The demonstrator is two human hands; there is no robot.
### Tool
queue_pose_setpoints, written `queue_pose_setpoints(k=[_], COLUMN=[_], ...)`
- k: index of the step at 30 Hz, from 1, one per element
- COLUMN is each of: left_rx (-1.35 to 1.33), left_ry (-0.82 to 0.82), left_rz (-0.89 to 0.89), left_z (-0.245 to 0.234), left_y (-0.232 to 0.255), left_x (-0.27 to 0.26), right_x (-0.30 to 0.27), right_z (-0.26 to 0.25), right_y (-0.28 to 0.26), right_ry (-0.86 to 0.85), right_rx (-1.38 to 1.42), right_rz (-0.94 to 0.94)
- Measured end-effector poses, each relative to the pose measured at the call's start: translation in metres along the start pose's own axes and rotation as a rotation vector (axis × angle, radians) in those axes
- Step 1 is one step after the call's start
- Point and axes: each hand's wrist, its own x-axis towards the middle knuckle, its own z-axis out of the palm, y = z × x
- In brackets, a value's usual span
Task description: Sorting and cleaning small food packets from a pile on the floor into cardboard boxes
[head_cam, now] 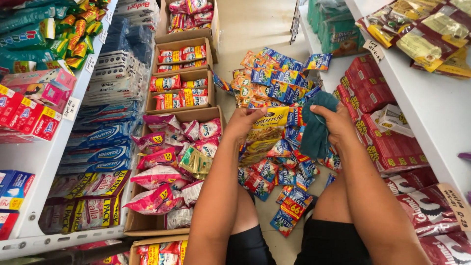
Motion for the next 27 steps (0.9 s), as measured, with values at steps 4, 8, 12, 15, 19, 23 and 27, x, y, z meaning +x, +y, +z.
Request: queue_pose_setpoints(k=[4, 8, 12, 15, 19, 23, 27], left_rx=[0.015, -0.042, -0.031, -0.017, -0.002, -0.005, -0.028], left_ry=[0.02, 0.04, 0.064, 0.084, 0.099, 0.127, 0.141], left_rz=[-0.008, -0.018, -0.062, -0.078, -0.095, -0.114, -0.129], left_z=[0.017, 0.02, 0.022, 0.018, 0.016, 0.019, 0.015], left_y=[0.016, 0.011, 0.013, 0.002, 0.002, 0.005, -0.006], left_x=[-0.017, -0.011, -0.011, -0.002, 0.001, -0.001, 0.007], right_x=[-0.01, -0.015, -0.012, -0.011, -0.014, -0.016, -0.023], right_z=[0.006, 0.007, 0.007, 0.006, 0.008, 0.009, 0.012], right_y=[-0.012, -0.014, -0.009, -0.008, -0.01, -0.012, -0.018], right_ry=[-0.037, -0.067, -0.097, -0.109, -0.12, -0.136, -0.152], right_rx=[0.035, 0.027, 0.017, 0.018, 0.002, -0.019, -0.024], right_rz=[0.015, 0.029, 0.04, 0.038, 0.034, 0.04, 0.038])
